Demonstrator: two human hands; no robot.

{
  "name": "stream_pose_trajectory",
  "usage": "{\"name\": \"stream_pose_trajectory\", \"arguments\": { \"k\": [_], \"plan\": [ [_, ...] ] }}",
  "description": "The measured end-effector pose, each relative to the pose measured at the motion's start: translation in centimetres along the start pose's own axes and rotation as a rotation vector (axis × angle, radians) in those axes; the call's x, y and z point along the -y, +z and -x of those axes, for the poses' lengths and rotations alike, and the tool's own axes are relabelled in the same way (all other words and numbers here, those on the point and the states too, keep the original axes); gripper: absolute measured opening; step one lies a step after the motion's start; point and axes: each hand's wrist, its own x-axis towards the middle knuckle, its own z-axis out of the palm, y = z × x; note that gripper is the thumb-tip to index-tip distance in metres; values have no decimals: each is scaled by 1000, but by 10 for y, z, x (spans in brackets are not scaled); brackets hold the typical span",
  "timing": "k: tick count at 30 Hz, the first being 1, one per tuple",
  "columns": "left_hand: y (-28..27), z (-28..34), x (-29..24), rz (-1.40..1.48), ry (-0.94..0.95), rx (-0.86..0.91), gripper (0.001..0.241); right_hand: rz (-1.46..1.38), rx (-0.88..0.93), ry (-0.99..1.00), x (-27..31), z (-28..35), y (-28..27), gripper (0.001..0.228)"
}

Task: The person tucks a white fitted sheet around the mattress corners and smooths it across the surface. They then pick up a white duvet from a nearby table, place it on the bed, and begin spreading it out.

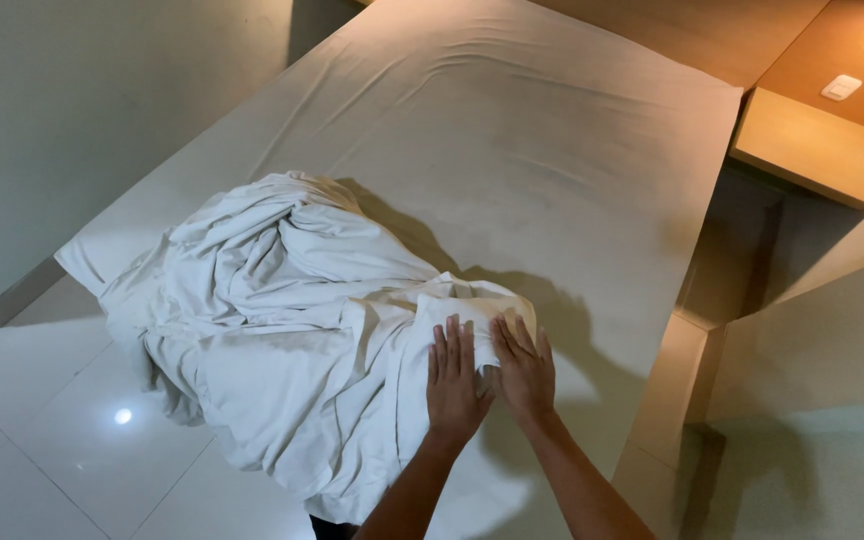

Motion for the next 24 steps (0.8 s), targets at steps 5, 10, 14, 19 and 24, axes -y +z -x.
{"name": "stream_pose_trajectory", "arguments": {
  "k": [5,10,14,19,24],
  "plan": [
    [-6,-2,15,-214,-122,74,88,35,16,-5,1,-10,-30,83],
    [-30,2,44,-362,-120,-13,88,77,-13,49,-12,-22,-30,75],
    [-43,-1,58,-322,-101,77,94,72,123,80,-14,-20,-22,87],
    [-50,-16,45,-240,12,57,89,-112,157,43,3,-18,-43,108],
    [-37,-34,16,-156,174,12,82,-278,135,100,19,-23,-51,122]
  ]
}}
